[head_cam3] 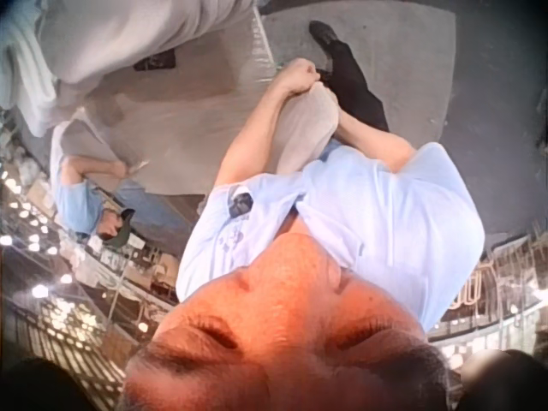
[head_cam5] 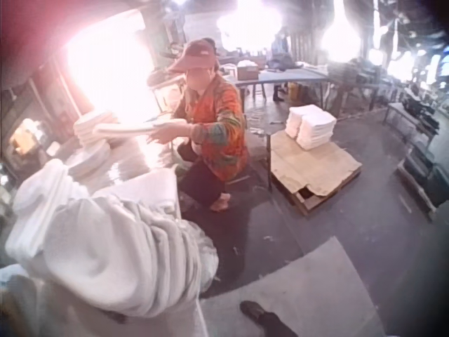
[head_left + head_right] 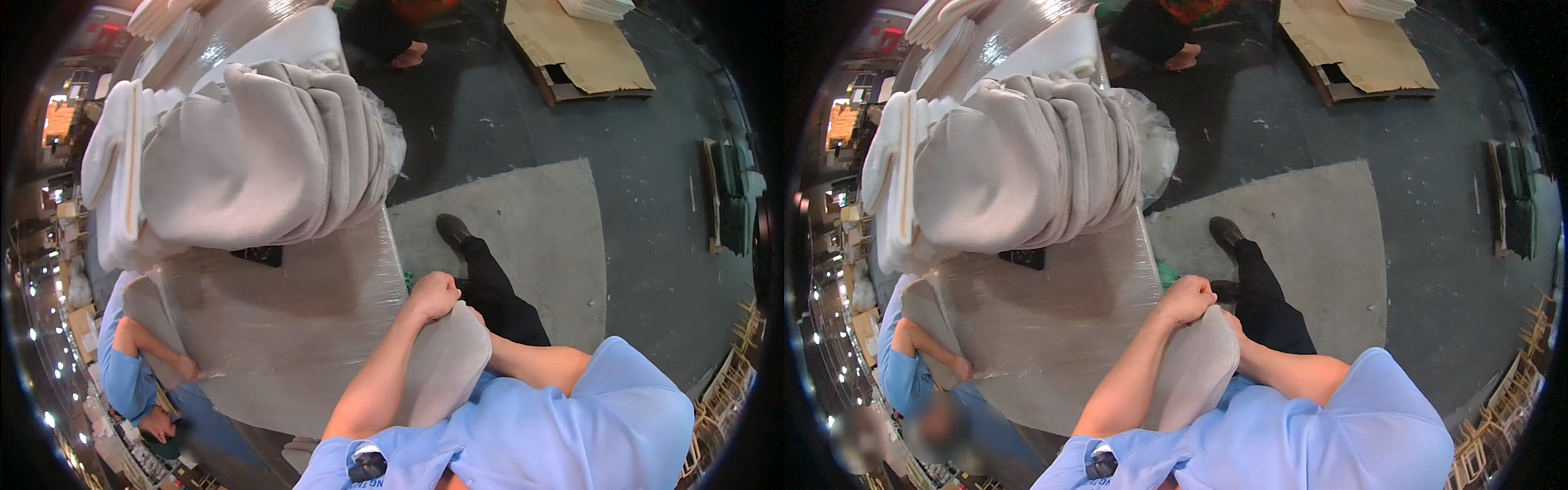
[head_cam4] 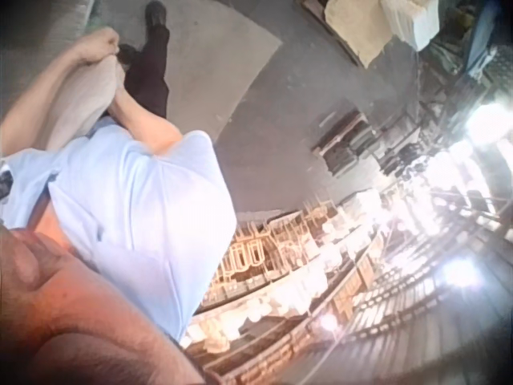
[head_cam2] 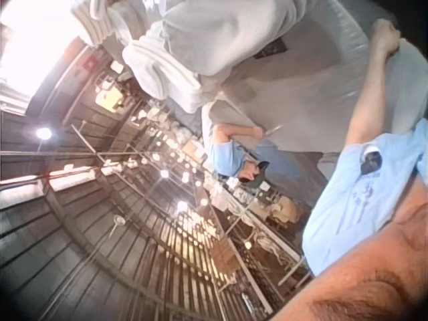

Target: The person folds light-colored cushion covers one at a time on a table and stacks them. A coworker across the table also folds similar items. The camera wearer handles each cover by hand, aligning edges and placing the folded pieces into a growing stack.

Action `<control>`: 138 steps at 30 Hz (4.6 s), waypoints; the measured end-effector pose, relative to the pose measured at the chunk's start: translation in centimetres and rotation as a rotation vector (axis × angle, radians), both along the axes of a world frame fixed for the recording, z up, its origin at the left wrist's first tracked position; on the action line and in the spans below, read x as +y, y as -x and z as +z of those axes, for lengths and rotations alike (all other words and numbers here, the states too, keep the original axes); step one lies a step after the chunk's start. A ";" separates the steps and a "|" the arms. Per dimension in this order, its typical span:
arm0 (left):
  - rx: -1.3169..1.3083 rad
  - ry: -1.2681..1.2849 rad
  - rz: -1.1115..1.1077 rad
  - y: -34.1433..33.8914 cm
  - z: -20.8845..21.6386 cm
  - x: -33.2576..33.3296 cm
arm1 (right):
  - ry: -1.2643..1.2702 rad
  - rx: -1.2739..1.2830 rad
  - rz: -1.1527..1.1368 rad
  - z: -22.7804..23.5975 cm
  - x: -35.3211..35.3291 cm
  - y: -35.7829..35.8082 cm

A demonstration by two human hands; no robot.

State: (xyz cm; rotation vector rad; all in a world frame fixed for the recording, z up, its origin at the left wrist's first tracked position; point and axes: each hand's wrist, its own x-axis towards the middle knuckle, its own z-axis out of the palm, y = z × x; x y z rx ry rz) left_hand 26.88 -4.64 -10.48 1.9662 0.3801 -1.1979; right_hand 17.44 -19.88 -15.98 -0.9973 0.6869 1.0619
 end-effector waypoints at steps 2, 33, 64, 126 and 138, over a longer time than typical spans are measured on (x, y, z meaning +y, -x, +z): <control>-0.011 0.007 -0.002 0.0 0.0 -0.2 | 0.059 -0.167 0.203 -3.7 -0.3 1.4; -0.340 -0.060 0.241 3.7 -3.3 1.7 | 0.119 -0.071 0.175 -5.8 3.7 -2.1; -0.370 -0.214 -0.622 0.8 -0.1 5.4 | 0.158 0.005 0.113 -7.9 5.9 -4.2; -0.395 0.153 0.593 6.5 4.6 1.8 | 0.150 -0.038 -0.011 -8.0 7.9 -0.5; -0.289 0.092 0.545 14.4 9.5 1.9 | -0.321 -0.043 -0.339 0.7 3.1 -3.7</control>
